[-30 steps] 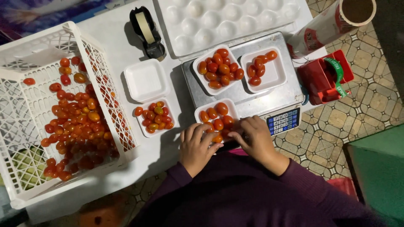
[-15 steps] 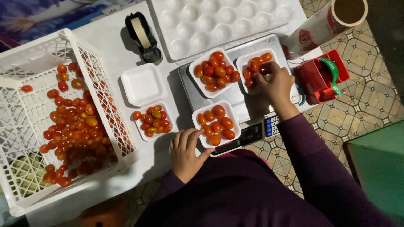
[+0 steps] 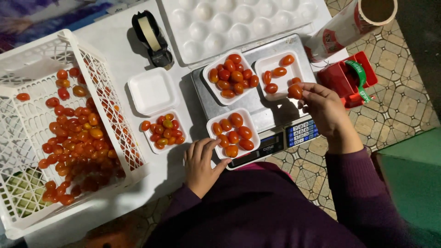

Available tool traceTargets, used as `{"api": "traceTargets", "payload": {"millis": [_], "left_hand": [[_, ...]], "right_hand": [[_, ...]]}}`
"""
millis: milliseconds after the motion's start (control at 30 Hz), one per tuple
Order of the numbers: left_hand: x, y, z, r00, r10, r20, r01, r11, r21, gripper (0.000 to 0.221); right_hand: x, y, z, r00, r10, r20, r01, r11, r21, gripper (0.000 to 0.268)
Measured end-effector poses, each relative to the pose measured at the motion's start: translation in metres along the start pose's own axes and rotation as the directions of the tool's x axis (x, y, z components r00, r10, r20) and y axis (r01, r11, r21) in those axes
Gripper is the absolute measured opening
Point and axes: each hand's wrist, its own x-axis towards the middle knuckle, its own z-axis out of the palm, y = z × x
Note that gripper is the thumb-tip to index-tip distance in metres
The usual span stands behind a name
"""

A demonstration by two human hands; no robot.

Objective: Sorting and weighing cherry tomatoes into small plastic containers.

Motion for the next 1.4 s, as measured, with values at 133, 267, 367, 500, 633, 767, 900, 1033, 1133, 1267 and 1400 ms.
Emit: {"api": "traceTargets", "payload": {"millis": [133,267,367,500,633,767,900,1033,1133,1267,1400], "left_hand": [[-0.002,-0.001,0.006,1.000,0.026,-0.003,-0.025,0.999,0.032,0.064],[-0.004,0.001,0.004,1.000,0.020,0.020,-0.020,1.000,0.000,0.064],[-0.005,0.001,0.002,1.000,0.009,0.016,-0.009,1.000,0.005,0.063],[-0.011,-0.002,-0.002,1.000,-0.013,0.008,0.012,1.000,0.010,0.061],[-0.015,0.000,-0.011,0.999,-0.048,0.025,0.048,0.999,0.012,0.059],[-0.018,-0.002,-0.013,0.998,-0.065,0.016,0.064,0.998,0.021,0.059],[-0.018,-0.002,-0.012,0.997,-0.077,0.028,0.077,0.997,-0.001,0.057],[-0.013,0.001,-0.013,0.999,-0.036,0.028,0.036,0.999,-0.002,0.056],[-0.011,0.001,-0.011,0.999,-0.023,0.024,0.023,1.000,0.002,0.054],[-0.011,0.002,-0.011,0.999,-0.034,0.021,0.034,0.999,-0.005,0.053],[-0.012,0.002,-0.016,0.999,-0.039,0.013,0.040,0.999,-0.006,0.050]], "right_hand": [[0.009,0.011,-0.002,0.974,-0.180,-0.137,0.129,0.940,-0.317,0.030],[0.044,0.035,-0.019,0.942,-0.322,-0.095,0.190,0.744,-0.640,0.033],[0.055,0.031,-0.016,0.895,-0.440,0.073,0.261,0.386,-0.885,0.028],[0.061,0.022,0.009,0.905,-0.368,0.213,0.245,0.042,-0.969,0.040],[0.062,0.013,0.025,0.905,-0.317,0.285,0.290,-0.033,-0.957,0.059],[0.070,0.019,0.024,0.899,-0.319,0.301,0.323,0.019,-0.946,0.062],[0.076,0.012,0.022,0.938,-0.259,0.231,0.273,0.140,-0.952,0.049],[0.112,0.039,0.009,0.928,-0.313,0.200,0.236,0.079,-0.969,0.032],[0.114,0.036,0.020,0.925,-0.355,0.133,0.167,0.067,-0.984,0.034],[0.109,0.030,0.031,0.915,-0.379,0.142,0.171,0.043,-0.984,0.033],[0.104,0.024,0.019,0.844,-0.504,0.182,0.293,0.148,-0.945,0.028]]}}
